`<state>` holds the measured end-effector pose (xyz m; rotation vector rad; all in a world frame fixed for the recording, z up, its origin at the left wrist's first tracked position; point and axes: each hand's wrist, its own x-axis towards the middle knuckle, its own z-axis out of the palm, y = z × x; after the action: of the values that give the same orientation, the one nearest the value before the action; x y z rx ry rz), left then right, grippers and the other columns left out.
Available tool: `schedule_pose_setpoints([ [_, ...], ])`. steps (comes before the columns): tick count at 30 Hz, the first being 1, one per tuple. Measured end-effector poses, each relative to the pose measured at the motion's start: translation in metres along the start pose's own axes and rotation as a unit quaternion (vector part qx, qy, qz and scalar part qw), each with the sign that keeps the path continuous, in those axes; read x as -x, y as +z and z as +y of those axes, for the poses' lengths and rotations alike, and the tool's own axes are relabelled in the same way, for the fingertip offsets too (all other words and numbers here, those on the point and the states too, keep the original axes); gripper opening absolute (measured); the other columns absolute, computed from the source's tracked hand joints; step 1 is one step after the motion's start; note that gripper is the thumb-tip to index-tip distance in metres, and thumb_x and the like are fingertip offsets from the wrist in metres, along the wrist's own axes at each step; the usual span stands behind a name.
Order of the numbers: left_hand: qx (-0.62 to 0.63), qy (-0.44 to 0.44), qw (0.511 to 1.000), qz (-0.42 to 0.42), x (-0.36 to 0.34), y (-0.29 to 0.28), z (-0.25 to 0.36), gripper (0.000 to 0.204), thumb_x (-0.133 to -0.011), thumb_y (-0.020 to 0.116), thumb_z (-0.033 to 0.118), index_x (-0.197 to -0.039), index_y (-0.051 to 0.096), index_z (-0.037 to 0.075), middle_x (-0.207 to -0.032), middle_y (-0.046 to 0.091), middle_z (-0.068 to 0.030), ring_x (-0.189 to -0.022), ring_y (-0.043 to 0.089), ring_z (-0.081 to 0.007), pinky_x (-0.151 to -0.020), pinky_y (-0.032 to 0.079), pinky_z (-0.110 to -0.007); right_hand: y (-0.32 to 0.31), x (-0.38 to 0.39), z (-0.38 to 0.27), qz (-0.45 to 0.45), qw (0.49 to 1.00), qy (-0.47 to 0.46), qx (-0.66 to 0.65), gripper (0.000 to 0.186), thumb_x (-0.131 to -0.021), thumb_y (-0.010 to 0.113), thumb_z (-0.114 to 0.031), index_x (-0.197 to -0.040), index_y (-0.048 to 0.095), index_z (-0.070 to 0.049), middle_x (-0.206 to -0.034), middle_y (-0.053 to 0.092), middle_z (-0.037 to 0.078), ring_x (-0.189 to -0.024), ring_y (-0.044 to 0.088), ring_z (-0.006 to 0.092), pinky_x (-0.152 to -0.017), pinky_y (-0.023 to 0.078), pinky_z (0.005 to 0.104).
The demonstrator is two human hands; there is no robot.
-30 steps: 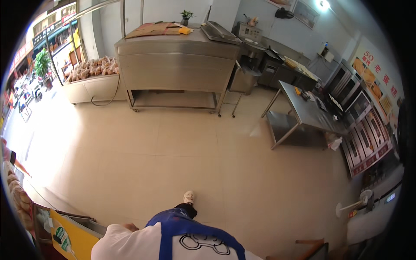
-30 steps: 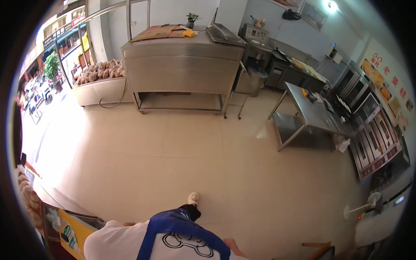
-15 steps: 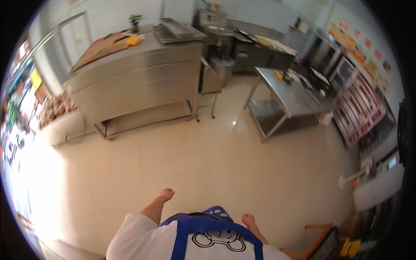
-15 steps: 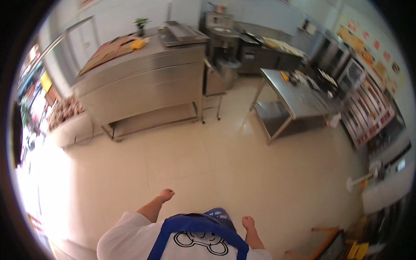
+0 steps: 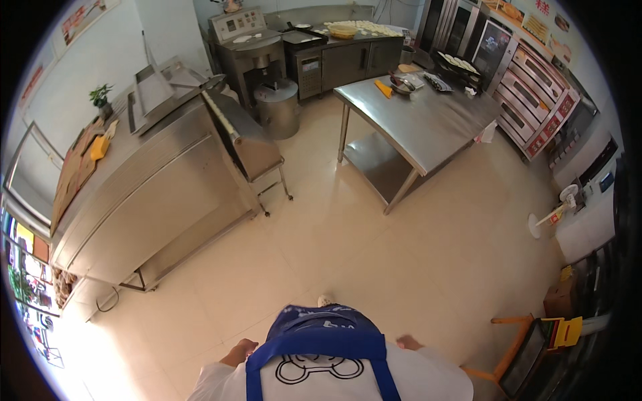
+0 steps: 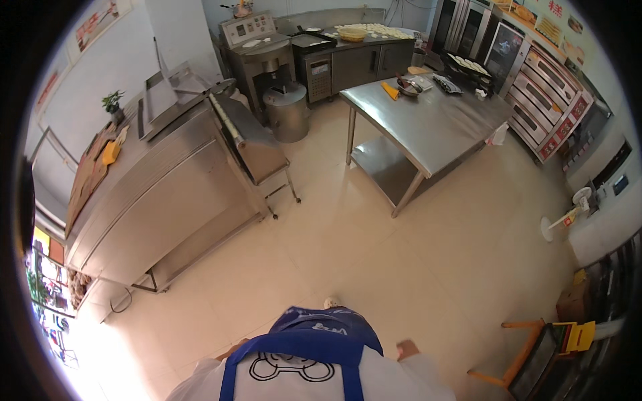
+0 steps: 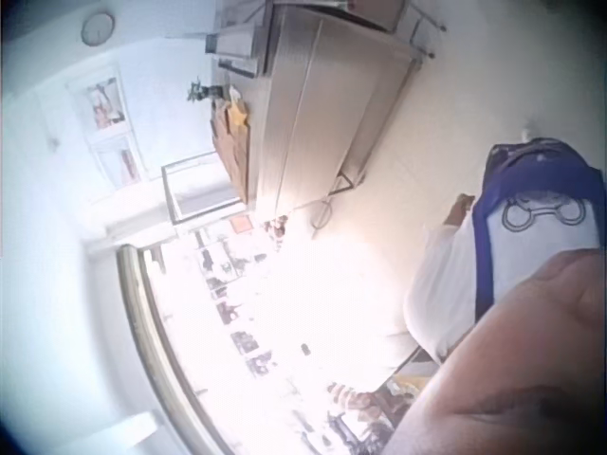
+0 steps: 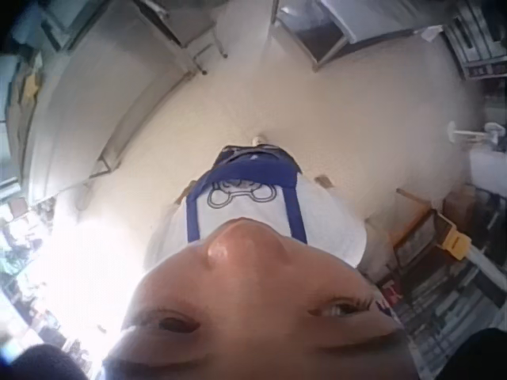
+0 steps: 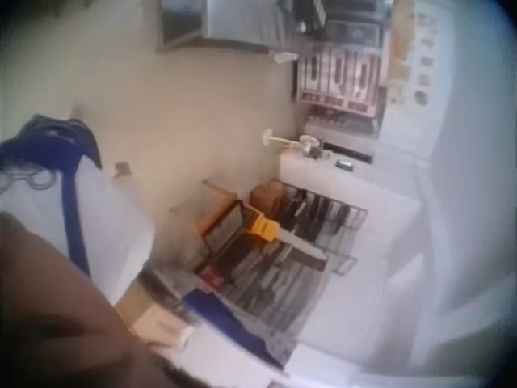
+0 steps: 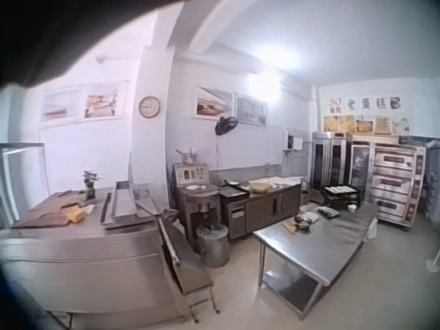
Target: The person fills dough balls with a mixture from a bowl, shapes them by hand, uses a rolling pin to flatten them into discs, and places the flattened dough onto a metal tray.
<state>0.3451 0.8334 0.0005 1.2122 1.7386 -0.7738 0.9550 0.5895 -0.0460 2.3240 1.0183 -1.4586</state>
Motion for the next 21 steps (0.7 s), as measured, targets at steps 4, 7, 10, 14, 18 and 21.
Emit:
schedule_pose_setpoints([
  [4,0.039,0.289,0.956,0.035,-0.038,-0.045,0.161,0.035,-0.088,0.064,0.034,-0.09,0.073,0.001,-0.08,0.071,-0.0122,-0.065,0.066,-0.0247,-0.059,0.052,-0.042,-0.214,-0.129,0.028,0.193,0.951,-0.023,0.242,0.027,-0.082,0.058,-0.018,-0.095,0.077,-0.005,-0.104,0.073,0.021,-0.1,0.069,0.0406,-0.087,0.055,0.0478],
  [7,0.329,0.144,0.93,0.079,-0.003,-0.107,0.177,0.025,-0.087,0.064,0.024,-0.085,0.072,0.001,-0.076,0.071,-0.0091,-0.062,0.064,-0.0181,-0.055,0.05,-0.037,-0.318,-0.155,-0.208,0.297,0.944,-0.132,-0.061,0.03,-0.092,0.055,-0.025,-0.095,0.073,-0.002,-0.091,0.072,0.022,-0.088,0.069,0.0395,-0.082,0.054,0.0446],
  [10,0.287,0.137,0.943,0.096,-0.027,-0.162,0.249,0.028,-0.088,0.067,0.025,-0.092,0.076,-0.001,-0.087,0.075,-0.0102,-0.074,0.068,-0.0199,-0.069,0.055,-0.036,-0.396,-0.164,-0.324,0.288,0.921,-0.218,-0.144,0.03,-0.095,0.057,-0.03,-0.102,0.07,-0.004,-0.093,0.073,0.019,-0.088,0.07,0.0365,-0.08,0.054,0.0435],
  [14,0.16,0.233,0.952,0.115,-0.098,-0.274,0.365,0.036,-0.088,0.063,0.034,-0.099,0.078,0.003,-0.099,0.076,-0.0179,-0.092,0.073,-0.03,-0.084,0.056,-0.041,-0.458,-0.204,-0.388,0.221,0.914,-0.313,-0.135,0.029,-0.094,0.056,-0.03,-0.102,0.071,-0.006,-0.091,0.073,0.017,-0.086,0.069,0.0368,-0.077,0.054,0.0448],
  [18,0.054,0.313,0.93,0.187,-0.126,-0.387,0.491,0.04,-0.089,0.057,0.038,-0.102,0.076,0.006,-0.102,0.074,-0.0201,-0.099,0.07,-0.0372,-0.09,0.054,-0.048,-0.507,-0.235,-0.375,0.156,0.955,-0.25,0.038,0.031,-0.087,0.056,-0.03,-0.087,0.072,-0.004,-0.087,0.071,0.022,-0.085,0.068,0.0405,-0.077,0.054,0.0479],
  [21,-0.105,0.384,0.906,0.141,-0.132,-0.457,0.611,0.044,-0.093,0.055,0.042,-0.112,0.074,0.006,-0.114,0.072,-0.0199,-0.11,0.067,-0.0369,-0.096,0.052,-0.048,-0.526,-0.274,-0.317,0.186,0.974,-0.129,0.007,0.032,-0.086,0.055,-0.03,-0.084,0.075,-0.005,-0.09,0.071,0.024,-0.088,0.069,0.0415,-0.08,0.053,0.0517],
])
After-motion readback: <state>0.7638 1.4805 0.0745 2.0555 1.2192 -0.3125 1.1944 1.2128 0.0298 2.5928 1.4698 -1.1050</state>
